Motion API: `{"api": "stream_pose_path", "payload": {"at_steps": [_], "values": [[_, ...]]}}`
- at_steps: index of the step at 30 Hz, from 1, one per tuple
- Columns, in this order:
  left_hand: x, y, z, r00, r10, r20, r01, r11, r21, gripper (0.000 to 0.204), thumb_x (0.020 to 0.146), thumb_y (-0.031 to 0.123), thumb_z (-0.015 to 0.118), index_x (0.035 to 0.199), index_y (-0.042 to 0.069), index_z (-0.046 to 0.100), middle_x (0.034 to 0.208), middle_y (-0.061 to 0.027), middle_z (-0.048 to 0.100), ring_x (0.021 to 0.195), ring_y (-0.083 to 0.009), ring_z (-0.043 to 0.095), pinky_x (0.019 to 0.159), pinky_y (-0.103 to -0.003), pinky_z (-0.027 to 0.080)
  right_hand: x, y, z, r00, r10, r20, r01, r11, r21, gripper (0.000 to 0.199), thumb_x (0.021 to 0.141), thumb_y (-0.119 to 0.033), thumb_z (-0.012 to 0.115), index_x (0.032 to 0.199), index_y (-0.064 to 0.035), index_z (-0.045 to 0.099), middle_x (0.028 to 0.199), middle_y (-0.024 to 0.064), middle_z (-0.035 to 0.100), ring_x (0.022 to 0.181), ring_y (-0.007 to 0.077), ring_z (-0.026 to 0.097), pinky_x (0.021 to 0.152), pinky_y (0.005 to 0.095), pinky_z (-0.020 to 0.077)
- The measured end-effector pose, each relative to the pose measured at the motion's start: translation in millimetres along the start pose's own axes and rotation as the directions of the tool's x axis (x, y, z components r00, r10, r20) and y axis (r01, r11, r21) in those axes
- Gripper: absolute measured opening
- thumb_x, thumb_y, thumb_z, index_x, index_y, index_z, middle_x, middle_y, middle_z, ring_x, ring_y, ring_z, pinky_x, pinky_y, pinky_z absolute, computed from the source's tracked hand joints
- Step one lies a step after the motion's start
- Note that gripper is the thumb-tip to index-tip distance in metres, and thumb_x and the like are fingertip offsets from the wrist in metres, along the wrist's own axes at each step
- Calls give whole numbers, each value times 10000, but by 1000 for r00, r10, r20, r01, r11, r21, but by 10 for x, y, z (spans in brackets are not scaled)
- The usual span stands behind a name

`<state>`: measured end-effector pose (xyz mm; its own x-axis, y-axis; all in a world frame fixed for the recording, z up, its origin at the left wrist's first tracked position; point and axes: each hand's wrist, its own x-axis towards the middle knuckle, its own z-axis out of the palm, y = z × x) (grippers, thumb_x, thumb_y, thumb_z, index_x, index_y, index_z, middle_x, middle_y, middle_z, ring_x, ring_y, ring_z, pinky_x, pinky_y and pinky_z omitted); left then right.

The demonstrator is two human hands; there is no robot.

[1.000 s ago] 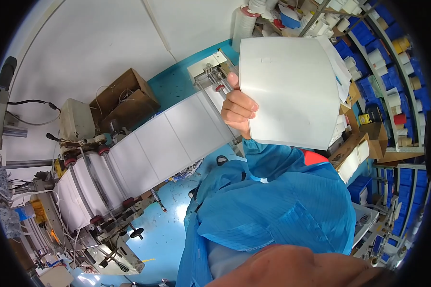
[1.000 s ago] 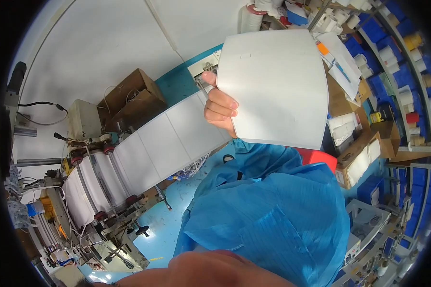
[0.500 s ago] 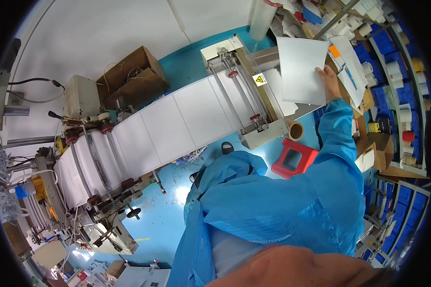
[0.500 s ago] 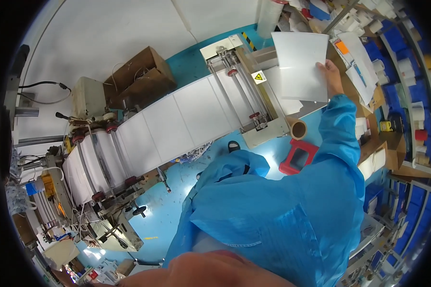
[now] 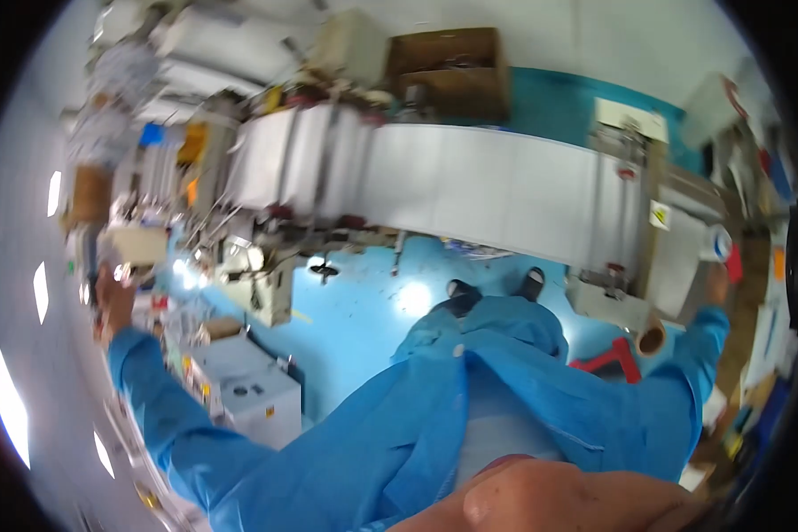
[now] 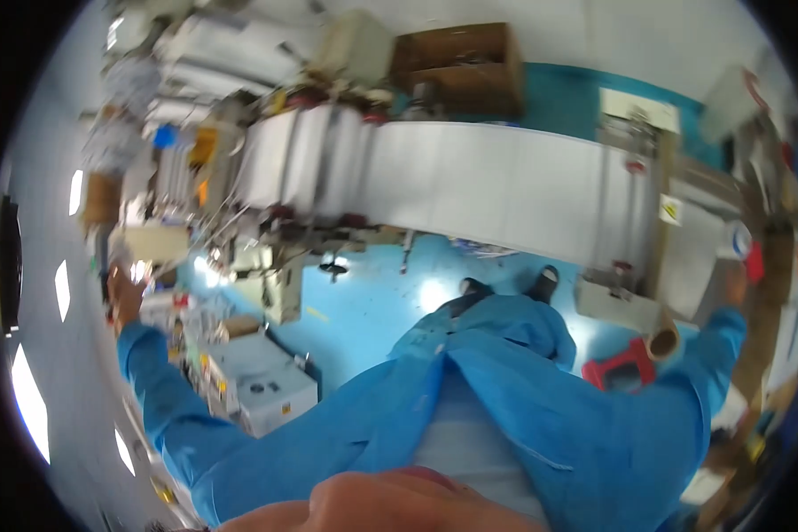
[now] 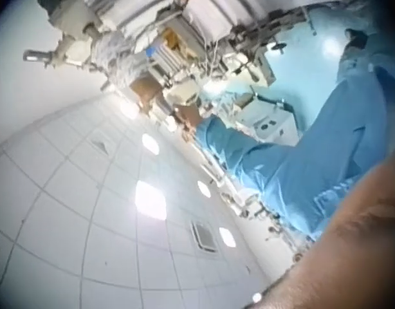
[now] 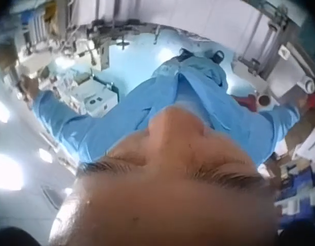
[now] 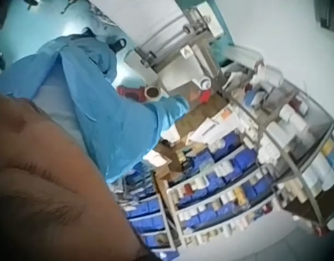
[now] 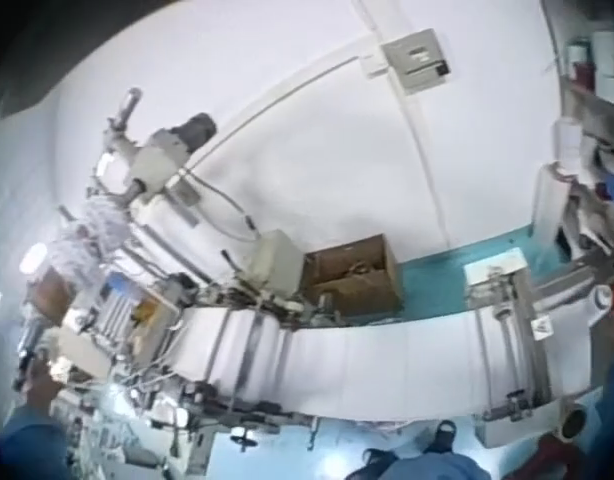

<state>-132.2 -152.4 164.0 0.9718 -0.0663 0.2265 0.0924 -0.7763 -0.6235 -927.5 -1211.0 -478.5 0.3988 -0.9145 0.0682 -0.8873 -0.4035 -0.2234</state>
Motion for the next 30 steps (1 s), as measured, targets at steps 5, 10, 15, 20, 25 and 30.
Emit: {"api": "stream_pose_path", "payload": {"at_steps": [5,10,15,20,25,30], "values": [[16,7,-454,986,-44,-162,34,997,-64,693,859,164,570,1461,115,230,1458,-197,340,1342,-351,335,1081,-418,331,112,79,-542,996,81,37,-85,738,669,439,942,-294,554,1301,-44,517,1209,114,589,1097,216,566,911,331,450],[209,41,-534,973,-44,-227,-19,964,-266,566,869,150,491,1372,-57,337,1382,-273,412,1293,-402,378,1088,-420,312,-192,-2839,-1631,983,-38,178,-148,401,904,401,970,-284,534,1288,-41,523,1185,51,586,1056,136,570,881,271,452],[332,-382,-161,843,-136,-521,121,991,-63,341,869,327,541,1162,153,544,1023,-143,633,971,-321,628,804,-489,440,-836,-4892,-2425,901,-415,124,91,461,883,360,964,-252,541,1240,-21,541,1097,68,616,977,129,571,866,266,446],[173,-1214,-98,868,-203,-453,157,978,-137,460,839,451,597,1186,161,518,1037,-203,643,964,-419,608,790,-513,484,-1952,-6959,-2514,635,-765,110,213,309,927,307,931,-173,564,1192,-14,537,1002,58,626,944,122,573,861,273,453],[275,-1735,232,846,-195,-496,102,973,-208,479,850,455,587,1202,137,526,1032,-222,647,965,-427,605,798,-503,482,-3184,-8840,-2543,286,-954,91,286,176,942,324,903,-155,606,1192,-21,545,1026,87,640,980,157,606,868,304,478],[263,-2109,255,830,-232,-508,39,931,-362,559,813,516,625,1131,57,601,1010,-205,665,937,-367,643,788,-444,493,-4052,-10178,-2497,89,-995,51,349,79,934,389,881,-196,642,1214,-24,538,1055,105,643,988,178,613,864,327,487]]}}
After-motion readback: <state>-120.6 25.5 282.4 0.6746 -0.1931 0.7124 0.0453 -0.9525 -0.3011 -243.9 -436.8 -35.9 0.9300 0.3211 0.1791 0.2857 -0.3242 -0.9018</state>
